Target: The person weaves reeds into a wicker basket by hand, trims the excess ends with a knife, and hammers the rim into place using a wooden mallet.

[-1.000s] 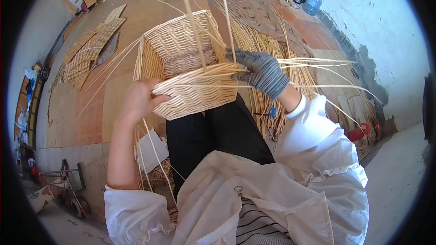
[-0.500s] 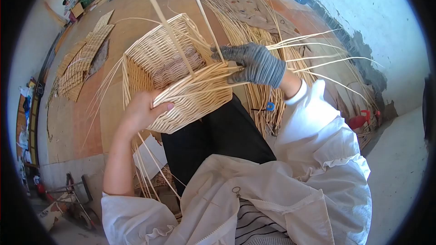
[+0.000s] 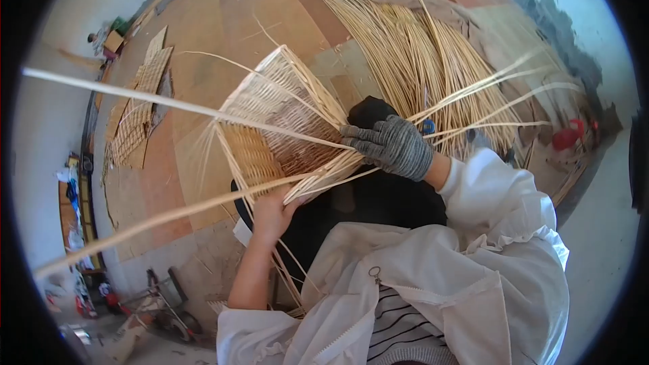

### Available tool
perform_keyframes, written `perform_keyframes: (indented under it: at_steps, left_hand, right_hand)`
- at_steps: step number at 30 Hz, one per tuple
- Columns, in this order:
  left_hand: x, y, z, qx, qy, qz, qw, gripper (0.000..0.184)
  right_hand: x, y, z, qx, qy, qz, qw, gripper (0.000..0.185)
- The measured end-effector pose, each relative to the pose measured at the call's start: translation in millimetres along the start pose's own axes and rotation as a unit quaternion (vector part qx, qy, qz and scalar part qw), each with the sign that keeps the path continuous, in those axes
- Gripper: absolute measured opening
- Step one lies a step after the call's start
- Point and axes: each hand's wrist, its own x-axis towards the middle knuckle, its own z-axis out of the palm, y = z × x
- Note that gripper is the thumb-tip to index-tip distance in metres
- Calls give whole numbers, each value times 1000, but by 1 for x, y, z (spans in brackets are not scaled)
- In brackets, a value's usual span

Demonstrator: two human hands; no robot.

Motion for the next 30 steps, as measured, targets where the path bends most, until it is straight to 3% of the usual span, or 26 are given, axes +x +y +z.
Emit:
perform_keyframes:
  at_steps: [2, 3, 5, 6, 8, 10, 14, 20, 23, 25, 26, 28, 30]
  left_hand:
    - [32, 7, -29, -220, -189, -31, 957, 41]
    - [50, 25, -38, -314, -89, -74, 942, 30]
    - [101, 29, -49, -234, 67, 100, 965, 24]
    - [126, 34, -47, -226, 56, 95, 968, 24]
    - [159, 38, -45, -36, 112, 219, 969, 22]
    - [174, 37, -47, -56, 69, 249, 964, 23]
    - [190, 45, -43, -37, 11, 298, 954, 20]
    - [200, 54, -45, -34, -28, 301, 953, 20]
    - [182, 61, -45, -17, 10, 236, 972, 19]
    - [165, 62, -39, 24, 54, 105, 993, 18]
    - [157, 67, -34, 25, 56, 105, 993, 18]
    - [145, 77, -26, 162, 167, 139, 963, 18]
    - [144, 67, -33, 163, 153, 143, 964, 15]
  right_hand:
    - [-7, -1, 0, 34, 38, 29, 998, 34]
    - [-8, -1, 3, 44, 33, 33, 998, 33]
    - [-9, -2, 4, 60, 31, 47, 997, 33]
    - [-10, 1, 6, 72, 28, 50, 996, 33]
    - [-13, -1, 6, 79, 4, 66, 995, 37]
    - [-15, -5, 8, 105, 16, 71, 992, 46]
    - [-22, -6, 10, 123, 40, 86, 988, 43]
    - [-22, -6, 15, 109, 48, 86, 989, 45]
    - [-22, -6, 11, 125, 50, 94, 986, 47]
    - [-23, -7, 11, 127, 49, 94, 986, 48]
    - [-23, -8, 13, 135, 45, 102, 985, 51]
    - [-23, -9, 14, 137, 42, 108, 984, 54]
    - [-25, -8, 14, 146, 23, 111, 983, 61]
